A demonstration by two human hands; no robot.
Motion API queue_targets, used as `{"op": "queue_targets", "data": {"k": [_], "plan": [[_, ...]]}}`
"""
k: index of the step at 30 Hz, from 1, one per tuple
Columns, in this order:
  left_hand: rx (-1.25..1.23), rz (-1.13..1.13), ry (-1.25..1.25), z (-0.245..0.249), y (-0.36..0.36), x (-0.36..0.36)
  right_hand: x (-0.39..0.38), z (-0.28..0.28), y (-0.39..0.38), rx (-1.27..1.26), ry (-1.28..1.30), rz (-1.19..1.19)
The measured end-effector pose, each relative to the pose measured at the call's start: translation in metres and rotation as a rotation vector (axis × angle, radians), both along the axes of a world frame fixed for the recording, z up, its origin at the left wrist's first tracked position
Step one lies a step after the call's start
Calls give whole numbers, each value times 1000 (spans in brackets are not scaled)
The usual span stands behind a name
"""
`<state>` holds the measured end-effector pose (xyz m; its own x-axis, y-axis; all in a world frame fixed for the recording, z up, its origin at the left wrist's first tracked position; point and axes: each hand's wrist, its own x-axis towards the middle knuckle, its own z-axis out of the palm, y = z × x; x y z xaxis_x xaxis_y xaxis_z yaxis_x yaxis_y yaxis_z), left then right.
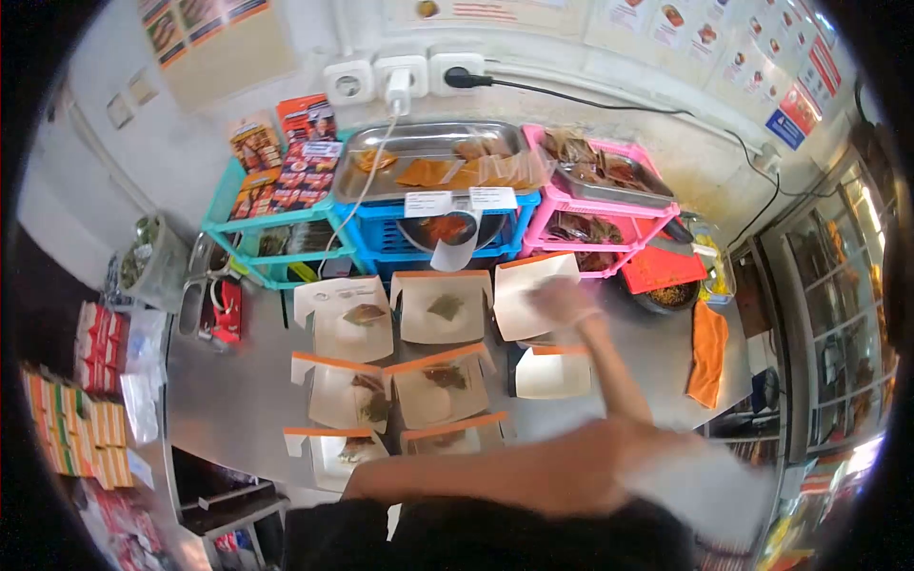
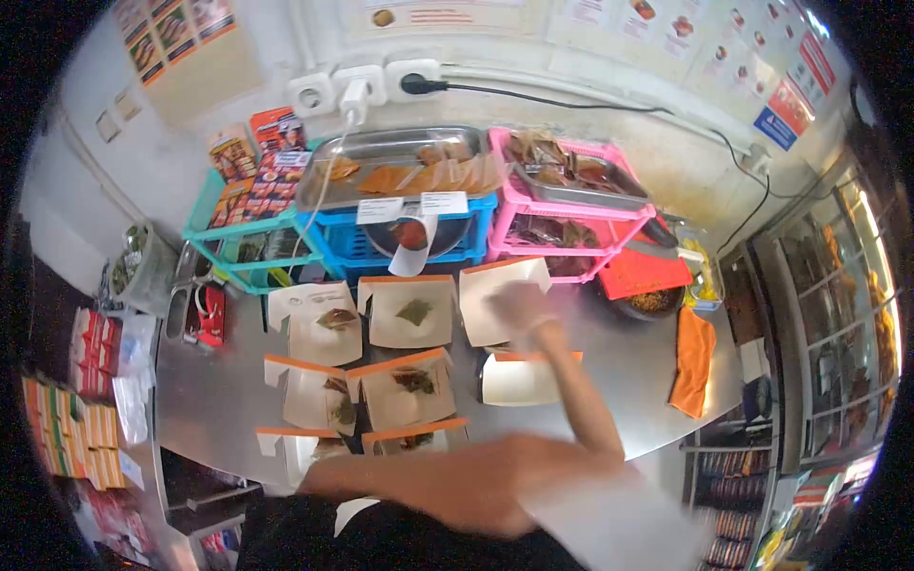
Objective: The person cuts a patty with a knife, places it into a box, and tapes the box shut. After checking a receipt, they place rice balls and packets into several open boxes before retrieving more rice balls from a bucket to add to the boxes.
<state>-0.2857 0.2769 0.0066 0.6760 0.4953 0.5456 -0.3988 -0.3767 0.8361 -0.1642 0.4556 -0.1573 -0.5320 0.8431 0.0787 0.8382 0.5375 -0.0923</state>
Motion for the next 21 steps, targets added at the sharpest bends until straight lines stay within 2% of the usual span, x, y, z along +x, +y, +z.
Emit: {"op": "queue_targets", "data": {"k": [1,2,3,4,5,6,7,8,10,11,12,13,14,18,19,21], "plan": [[-83,52,-86,-30,23,-15,67,-72,56,23,-301,0],[-316,223,133,-41,31,-40,111,-95,81,-11,-248,-114],[-1036,11,-154,-62,45,-53,134,-92,79,-29,-96,-422],[-1050,189,-298,-64,45,-66,164,-137,114,0,-298,-279],[-1159,228,-411,-72,49,-82,197,-186,140,351,-33,-169],[-1262,283,-535,-82,53,-93,191,-177,147,353,-219,-155],[-1280,328,-545,-91,58,-101,179,-171,154,356,-400,-120],[-1296,336,-589,-99,60,-111,175,-193,165,329,-377,-67],[-1319,430,-658,-106,58,-125,205,-256,208,404,-608,-116],[-1333,418,-687,-104,60,-124,195,-285,218,447,-720,-154],[-1343,392,-718,-102,64,-124,148,-212,192,381,-442,-252],[-1329,393,-716,-101,66,-125,120,-184,186,9,-102,-649],[-1335,424,-716,-101,69,-125,118,-199,191,-11,-94,-628],[-1281,379,-722,-103,74,-125,159,-259,220,568,186,-377],[-1280,361,-715,-103,74,-124,151,-255,216,564,189,-372],[-1282,340,-712,-103,75,-121,137,-228,202,257,670,-389]]}}
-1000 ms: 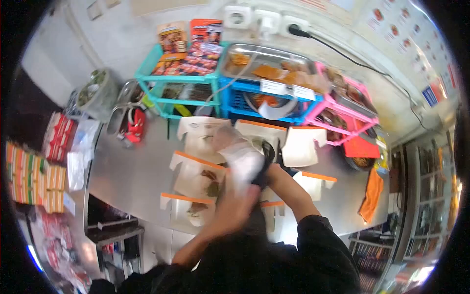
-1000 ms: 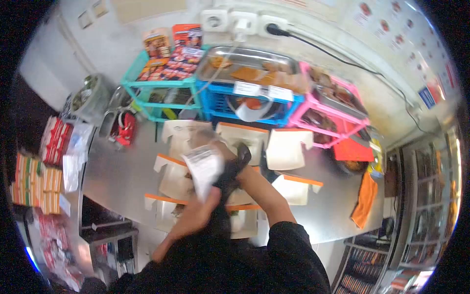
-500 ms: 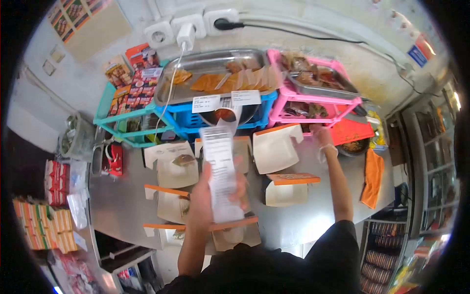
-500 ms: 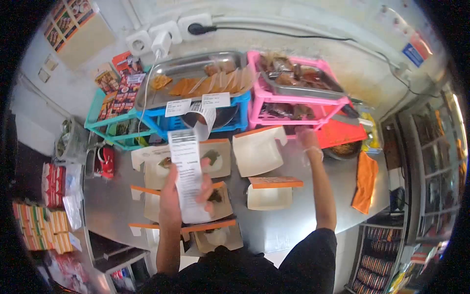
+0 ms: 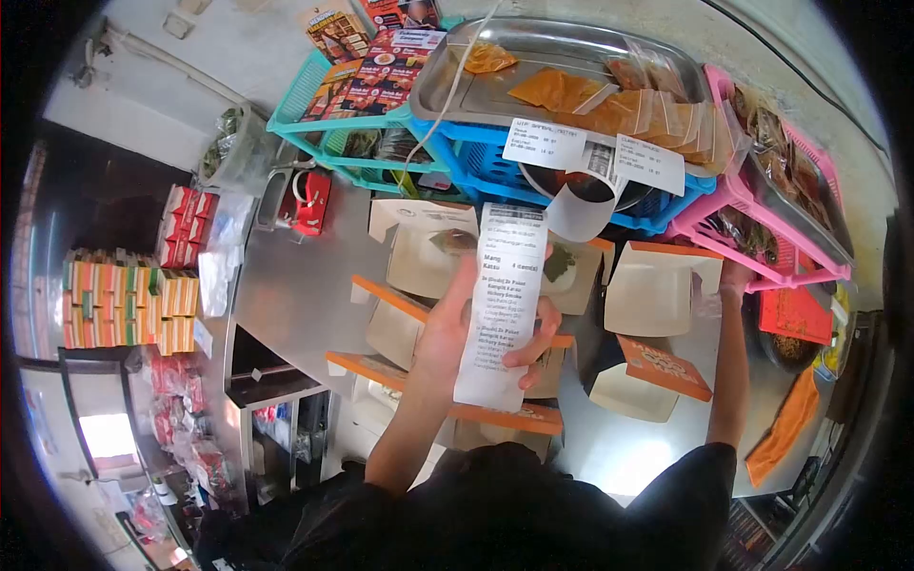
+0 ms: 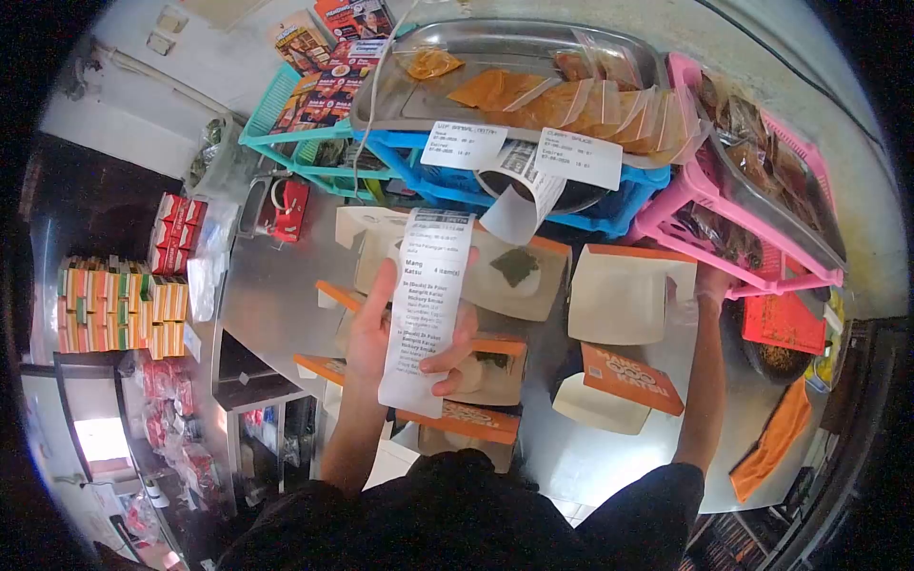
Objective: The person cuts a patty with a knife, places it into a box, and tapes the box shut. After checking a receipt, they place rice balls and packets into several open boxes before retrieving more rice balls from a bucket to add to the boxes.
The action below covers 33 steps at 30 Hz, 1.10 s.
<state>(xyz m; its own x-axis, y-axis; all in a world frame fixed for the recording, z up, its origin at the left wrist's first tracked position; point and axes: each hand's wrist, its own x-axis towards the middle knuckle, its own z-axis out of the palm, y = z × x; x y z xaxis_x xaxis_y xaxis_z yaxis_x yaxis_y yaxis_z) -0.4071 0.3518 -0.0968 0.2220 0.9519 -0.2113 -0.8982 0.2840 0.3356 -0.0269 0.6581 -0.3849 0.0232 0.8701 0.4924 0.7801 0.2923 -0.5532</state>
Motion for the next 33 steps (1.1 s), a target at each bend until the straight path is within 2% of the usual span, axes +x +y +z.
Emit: {"op": "queue_targets", "data": {"k": [1,3,4,5,7,9,11,13,15,17,19,21,22,24,25,27,28,29,31,33], "plan": [[28,-22,-42,0,0,2,7,11,-4,-3,-4,-3],[60,-53,-92,1,0,5,22,31,-13,-554,-848,74],[82,-77,-120,3,0,6,36,30,-23,-651,-293,170],[103,-98,-150,4,-1,6,50,30,-37,-647,-299,162],[114,-98,-173,6,-6,6,63,42,-68,-733,875,201],[125,-87,-197,8,-11,4,19,111,-121,-721,1074,97],[111,-66,-166,7,-17,3,-21,177,-169,-926,1080,201],[68,-47,-167,6,-25,2,-105,251,-213,-850,994,367],[36,-28,-165,4,-33,-1,-135,240,-206,-911,419,504],[110,-10,-131,0,-41,-8,-201,254,-197,-899,73,756],[119,15,-122,8,-51,-12,-250,207,-184,-514,-235,904],[126,50,-107,17,-62,-19,-280,140,-181,-22,-649,755],[133,64,-117,21,-68,-21,-291,111,-176,-12,-648,773],[145,91,-125,24,-79,-28,-303,76,-163,-231,-968,777],[164,93,-132,25,-84,-32,-309,87,-162,-223,-973,785],[184,95,-149,26,-99,-39,-309,105,-164,-389,-883,841],[177,96,-154,28,-106,-41,-302,98,-167,-399,-691,879],[182,86,-160,29,-108,-44,-290,99,-171,-396,-699,853],[207,80,-163,25,-116,-50,-255,167,-215,-597,-156,883],[223,68,-200,13,-130,-55,-223,219,-251,-311,-361,768]]}}
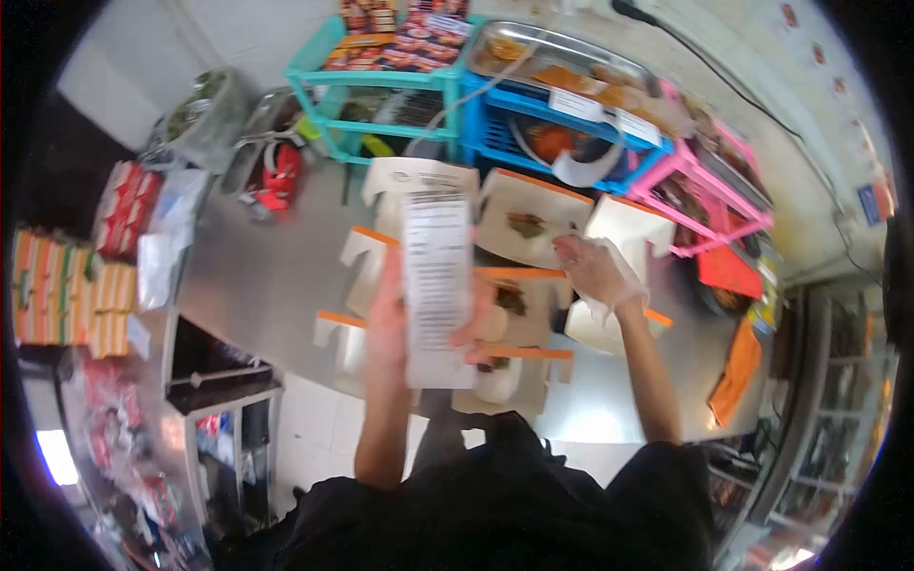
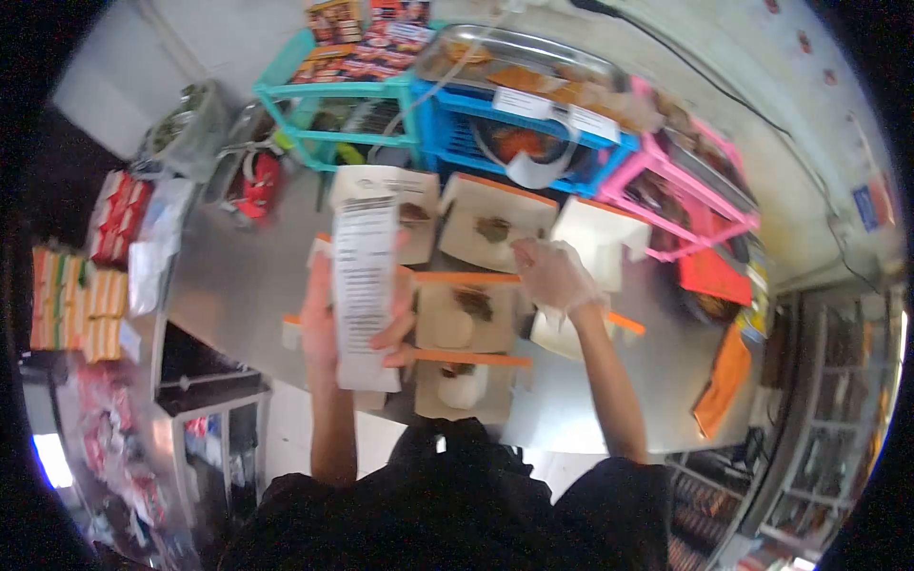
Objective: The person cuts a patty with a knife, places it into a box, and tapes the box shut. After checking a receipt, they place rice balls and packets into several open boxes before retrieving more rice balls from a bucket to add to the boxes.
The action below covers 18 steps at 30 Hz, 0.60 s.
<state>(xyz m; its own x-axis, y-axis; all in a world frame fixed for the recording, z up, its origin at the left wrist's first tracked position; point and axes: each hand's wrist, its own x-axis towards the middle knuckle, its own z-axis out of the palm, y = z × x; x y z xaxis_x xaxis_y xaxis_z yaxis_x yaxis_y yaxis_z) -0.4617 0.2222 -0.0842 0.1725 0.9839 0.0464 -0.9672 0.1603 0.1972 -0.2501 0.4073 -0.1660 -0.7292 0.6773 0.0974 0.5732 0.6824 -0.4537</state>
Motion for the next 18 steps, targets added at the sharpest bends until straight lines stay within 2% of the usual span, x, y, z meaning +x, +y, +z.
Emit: {"op": "queue_targets", "data": {"k": [2,4,5,7,10,12,14,16,18], "plan": [[-59,113,159,-19,-17,-10,53,18,-30,-210,215,-292],[-87,121,121,-26,-33,-9,101,17,-53,23,249,-638],[-127,153,113,-28,-40,-6,124,11,-62,38,247,-655],[-119,132,105,-33,-45,6,163,-5,-69,-146,481,-949],[-127,107,82,-37,-39,36,199,-14,-59,-112,463,-1007],[-161,86,304,-45,-28,59,216,-14,-37,-37,436,-990],[-136,68,281,-48,-14,85,220,-6,-9,20,402,-964],[-173,62,241,-43,2,117,212,19,25,23,171,-937],[-170,68,169,-43,15,150,217,16,68,101,227,-808]]}}
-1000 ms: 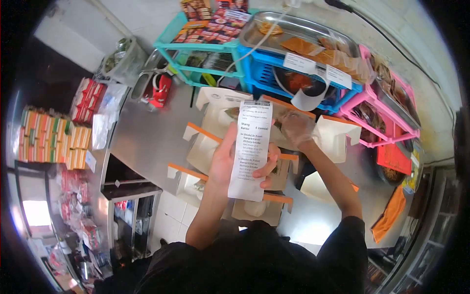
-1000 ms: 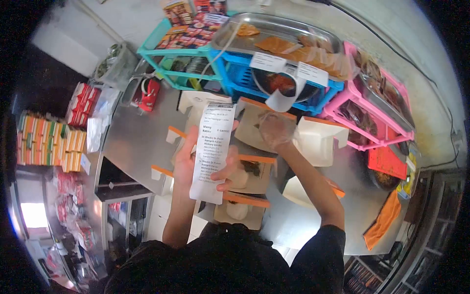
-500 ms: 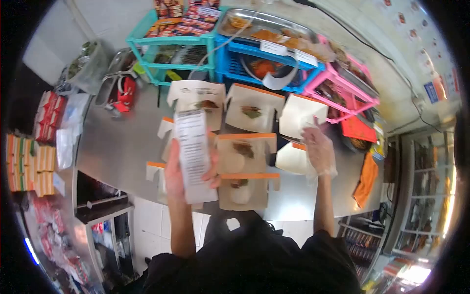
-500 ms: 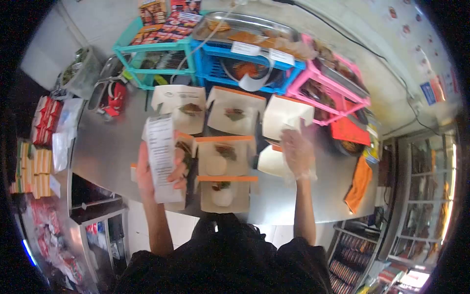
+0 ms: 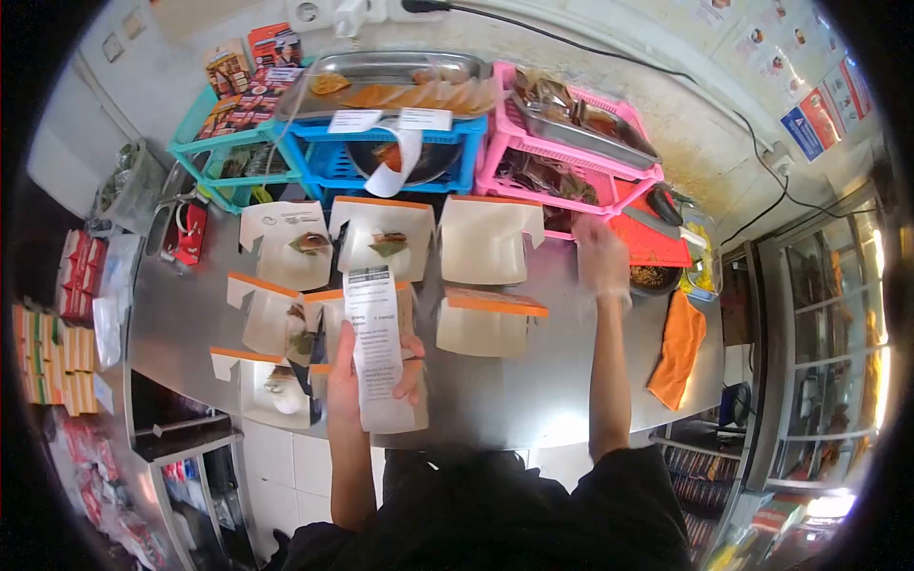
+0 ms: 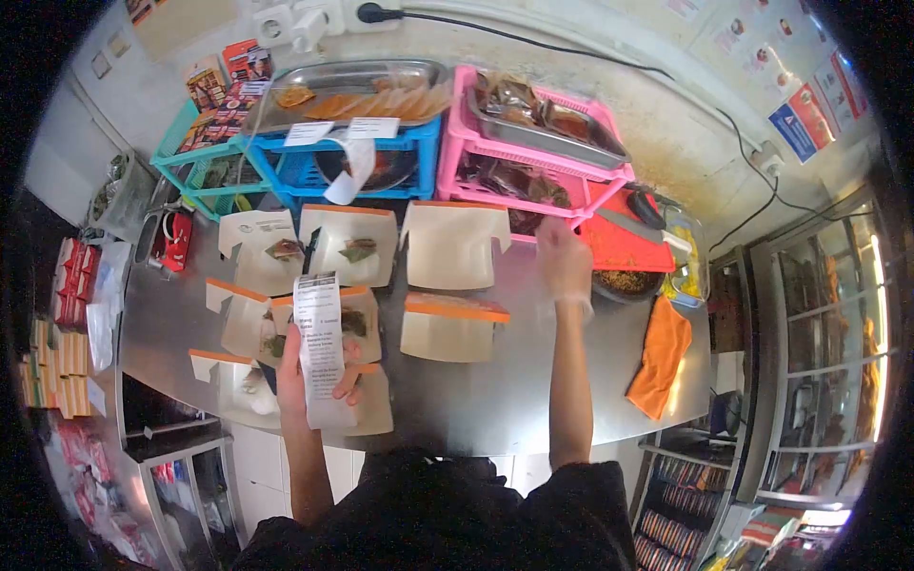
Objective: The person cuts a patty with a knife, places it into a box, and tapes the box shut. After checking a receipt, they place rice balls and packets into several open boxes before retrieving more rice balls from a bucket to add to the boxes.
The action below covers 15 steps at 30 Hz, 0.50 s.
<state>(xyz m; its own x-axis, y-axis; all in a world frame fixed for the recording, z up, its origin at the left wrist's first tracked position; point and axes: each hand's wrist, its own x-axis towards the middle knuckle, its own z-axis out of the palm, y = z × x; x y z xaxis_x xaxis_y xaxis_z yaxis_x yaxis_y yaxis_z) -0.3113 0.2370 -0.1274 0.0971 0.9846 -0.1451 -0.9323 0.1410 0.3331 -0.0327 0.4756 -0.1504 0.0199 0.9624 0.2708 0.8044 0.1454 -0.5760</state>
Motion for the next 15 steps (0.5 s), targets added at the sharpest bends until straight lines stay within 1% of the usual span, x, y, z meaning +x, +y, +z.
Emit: {"op": "queue_targets", "data": {"k": [2,4,5,7,8,9,10,11,12,13,14,15], "plan": [[70,-44,9,1,12,28,1,9,43,-87,-132,1],[63,-49,9,2,19,50,30,-63,141,46,-677,137],[42,-43,13,4,22,59,28,-58,147,38,-660,153],[38,-19,28,9,27,74,16,-31,150,138,-495,275],[29,-2,43,12,30,78,18,-50,170,136,-478,293],[48,5,75,14,33,80,27,-83,198,58,-508,367],[65,16,105,15,34,83,20,-86,201,-19,-541,446],[37,38,91,19,36,86,22,-85,202,8,-569,515],[25,60,96,20,38,88,33,-107,224,5,-562,540],[30,59,68,20,40,91,56,-144,263,79,-634,518],[32,65,42,21,40,93,59,-169,283,155,-700,502],[49,70,35,21,41,95,46,-120,240,75,-579,441]]}}
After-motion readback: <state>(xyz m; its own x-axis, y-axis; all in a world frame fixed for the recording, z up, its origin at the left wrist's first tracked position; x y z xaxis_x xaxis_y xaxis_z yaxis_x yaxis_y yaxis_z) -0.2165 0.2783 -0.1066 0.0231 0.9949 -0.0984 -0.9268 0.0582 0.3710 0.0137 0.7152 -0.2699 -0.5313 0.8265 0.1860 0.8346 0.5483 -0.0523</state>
